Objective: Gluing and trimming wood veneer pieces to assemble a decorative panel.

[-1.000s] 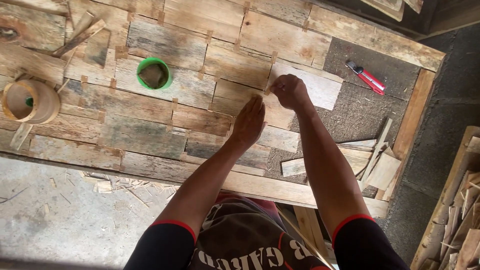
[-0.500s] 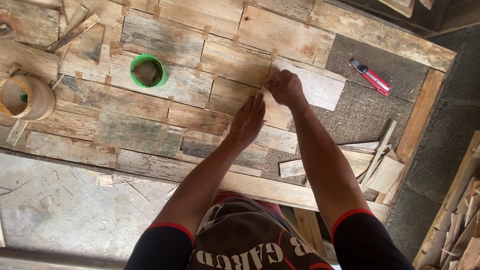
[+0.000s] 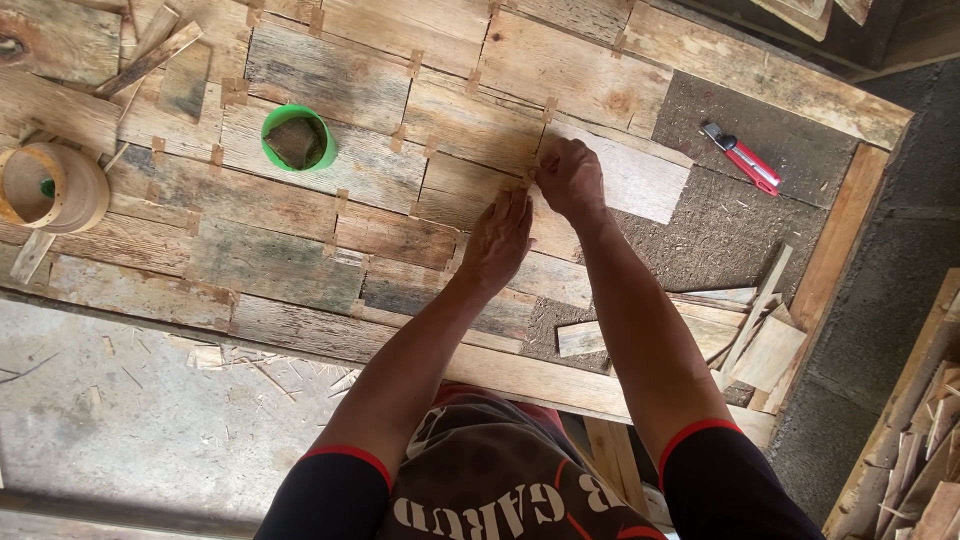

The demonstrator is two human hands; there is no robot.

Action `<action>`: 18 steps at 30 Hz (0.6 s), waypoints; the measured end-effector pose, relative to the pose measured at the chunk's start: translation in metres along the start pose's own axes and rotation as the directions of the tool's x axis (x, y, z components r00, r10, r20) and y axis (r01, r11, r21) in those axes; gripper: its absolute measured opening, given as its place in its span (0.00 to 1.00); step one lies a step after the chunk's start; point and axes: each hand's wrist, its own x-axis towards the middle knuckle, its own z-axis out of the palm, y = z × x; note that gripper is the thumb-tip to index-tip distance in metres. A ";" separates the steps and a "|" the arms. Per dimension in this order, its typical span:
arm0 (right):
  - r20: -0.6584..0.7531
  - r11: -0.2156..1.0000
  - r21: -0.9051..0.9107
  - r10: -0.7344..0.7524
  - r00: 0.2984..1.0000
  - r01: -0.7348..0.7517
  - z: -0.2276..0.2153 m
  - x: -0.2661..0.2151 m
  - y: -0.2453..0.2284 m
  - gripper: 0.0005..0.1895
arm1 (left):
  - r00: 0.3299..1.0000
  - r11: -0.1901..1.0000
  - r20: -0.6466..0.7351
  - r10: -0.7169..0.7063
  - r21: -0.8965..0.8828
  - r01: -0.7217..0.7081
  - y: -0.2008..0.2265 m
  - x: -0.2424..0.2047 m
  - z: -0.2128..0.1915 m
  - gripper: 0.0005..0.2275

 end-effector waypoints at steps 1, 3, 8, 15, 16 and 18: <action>-0.001 1.000 0.000 -0.001 1.000 0.001 0.001 0.001 0.002 0.08 | 1.000 1.000 -0.001 0.000 0.000 0.000 0.000 0.000 -0.001 0.35; 0.003 0.998 -0.047 0.051 0.999 -0.050 0.003 0.004 0.006 0.08 | 1.000 1.000 0.019 -0.009 0.013 0.009 0.001 0.000 -0.003 0.35; -0.044 0.986 0.064 0.160 0.986 -0.157 0.006 0.009 0.015 0.10 | 0.999 0.999 0.000 -0.035 -0.010 0.035 0.003 -0.001 0.001 0.35; -0.178 0.949 -0.221 0.187 0.966 -0.225 0.014 0.007 0.006 0.21 | 0.998 0.998 -0.031 -0.048 -0.051 0.046 0.005 -0.002 0.001 0.35; -0.180 0.949 -0.220 0.187 0.966 -0.224 0.011 0.007 0.004 0.21 | 0.998 0.998 -0.032 -0.047 -0.050 0.045 0.005 -0.003 0.003 0.35; -0.087 0.951 -0.170 0.248 0.965 -0.259 0.004 0.011 0.001 0.22 | 0.999 0.998 -0.028 -0.046 -0.047 0.045 0.005 -0.002 0.008 0.35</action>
